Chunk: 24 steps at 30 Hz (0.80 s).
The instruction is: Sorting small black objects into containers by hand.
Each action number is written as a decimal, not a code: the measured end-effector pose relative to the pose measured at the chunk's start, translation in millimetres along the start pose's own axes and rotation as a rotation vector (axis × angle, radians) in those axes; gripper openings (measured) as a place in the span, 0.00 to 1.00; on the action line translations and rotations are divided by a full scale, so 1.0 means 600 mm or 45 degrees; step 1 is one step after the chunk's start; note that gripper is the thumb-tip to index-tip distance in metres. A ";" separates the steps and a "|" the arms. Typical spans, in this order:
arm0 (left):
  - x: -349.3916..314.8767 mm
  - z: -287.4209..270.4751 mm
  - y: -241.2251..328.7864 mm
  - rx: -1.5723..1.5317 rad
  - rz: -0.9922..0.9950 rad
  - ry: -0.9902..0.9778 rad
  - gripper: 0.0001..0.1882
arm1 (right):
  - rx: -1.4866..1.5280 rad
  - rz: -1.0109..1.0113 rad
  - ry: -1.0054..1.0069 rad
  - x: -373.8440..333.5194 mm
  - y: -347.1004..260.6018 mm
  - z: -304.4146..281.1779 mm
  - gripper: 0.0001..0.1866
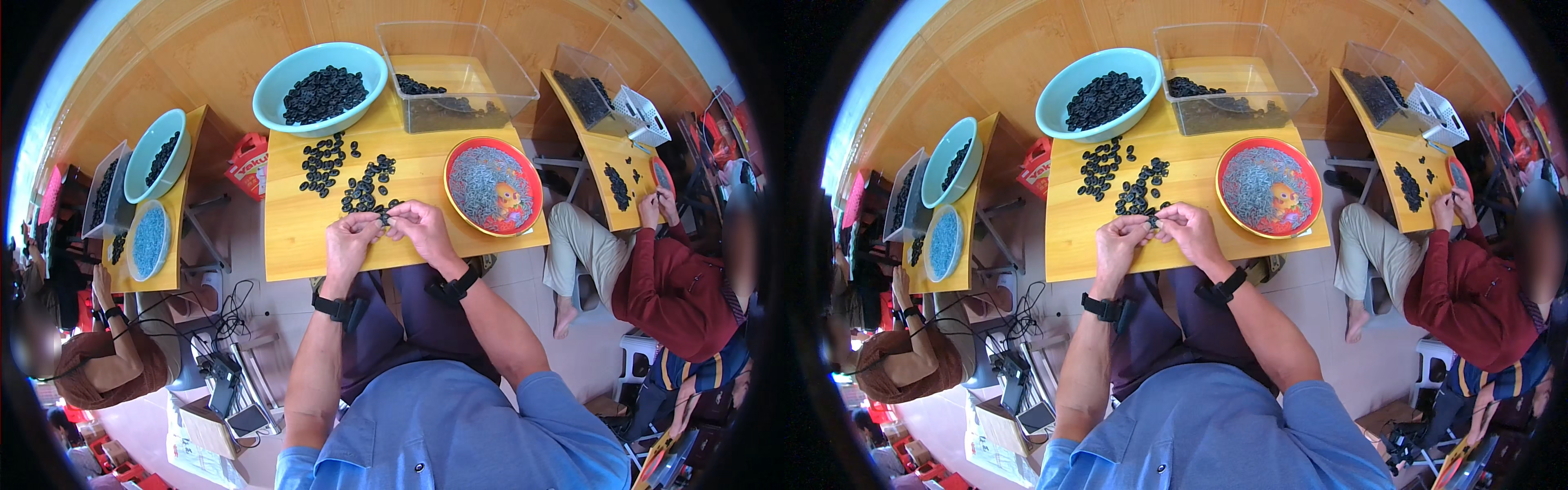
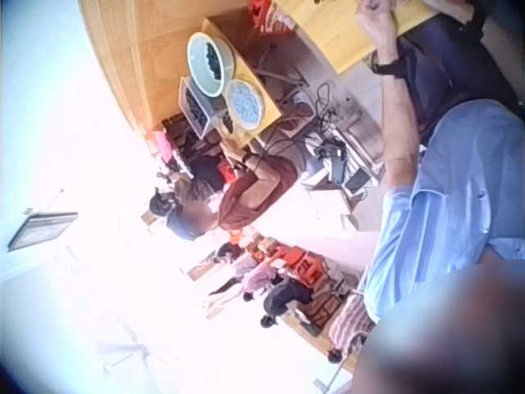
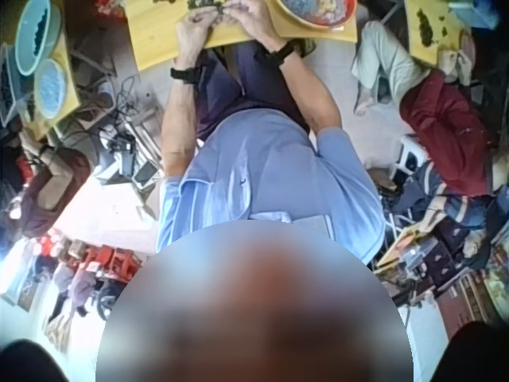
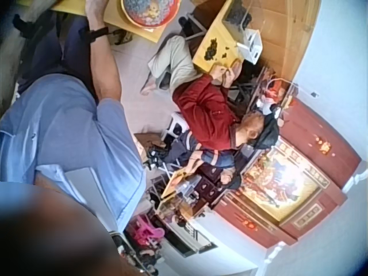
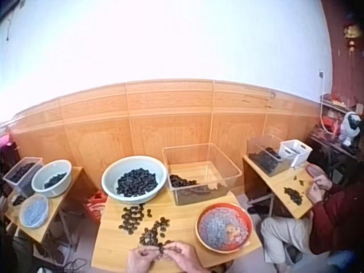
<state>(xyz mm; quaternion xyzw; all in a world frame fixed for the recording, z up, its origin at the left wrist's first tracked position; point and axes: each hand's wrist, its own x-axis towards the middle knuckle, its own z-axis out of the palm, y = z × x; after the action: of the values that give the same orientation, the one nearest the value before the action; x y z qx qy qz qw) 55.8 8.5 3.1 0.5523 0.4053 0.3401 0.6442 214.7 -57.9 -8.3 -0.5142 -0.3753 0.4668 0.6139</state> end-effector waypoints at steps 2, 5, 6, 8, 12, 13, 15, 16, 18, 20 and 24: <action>0.001 0.001 0.001 -0.014 -0.015 0.007 0.10 | -0.026 -0.013 -0.013 0.000 -0.001 0.001 0.06; 0.000 0.008 -0.001 -0.037 -0.024 0.019 0.10 | -0.034 -0.038 0.003 0.002 0.004 -0.002 0.06; 0.002 0.007 -0.005 -0.045 -0.017 0.032 0.10 | -0.034 -0.040 0.000 0.001 0.000 0.001 0.06; -0.003 -0.002 -0.014 0.033 0.044 0.004 0.10 | -0.065 -0.052 -0.027 -0.003 -0.006 0.007 0.06; -0.011 -0.001 -0.016 0.307 0.220 -0.137 0.14 | -0.022 -0.027 -0.042 -0.001 -0.006 -0.002 0.06; -0.013 -0.003 -0.015 0.306 0.222 -0.133 0.14 | -0.077 0.015 -0.096 0.000 -0.013 -0.006 0.07; -0.013 -0.002 -0.012 0.359 0.228 -0.148 0.16 | -0.135 0.056 -0.149 0.002 -0.022 -0.013 0.07; -0.014 0.000 -0.010 0.358 0.230 -0.149 0.16 | -0.130 0.097 -0.177 0.003 -0.023 -0.016 0.07; -0.021 0.005 -0.009 0.424 0.273 -0.081 0.15 | -0.126 0.139 -0.206 0.004 -0.025 -0.019 0.06; -0.021 0.006 -0.010 0.430 0.290 -0.066 0.15 | -0.058 0.139 -0.172 0.001 -0.026 -0.018 0.05; -0.031 0.020 0.010 0.651 0.341 -0.014 0.17 | -0.098 0.157 -0.125 -0.002 -0.026 -0.014 0.06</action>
<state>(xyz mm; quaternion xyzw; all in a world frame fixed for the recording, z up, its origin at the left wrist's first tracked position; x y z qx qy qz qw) 58.1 -12.3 12.7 0.7472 0.3979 0.3060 0.4355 225.3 -62.3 5.5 -0.5360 -0.3904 0.5135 0.5446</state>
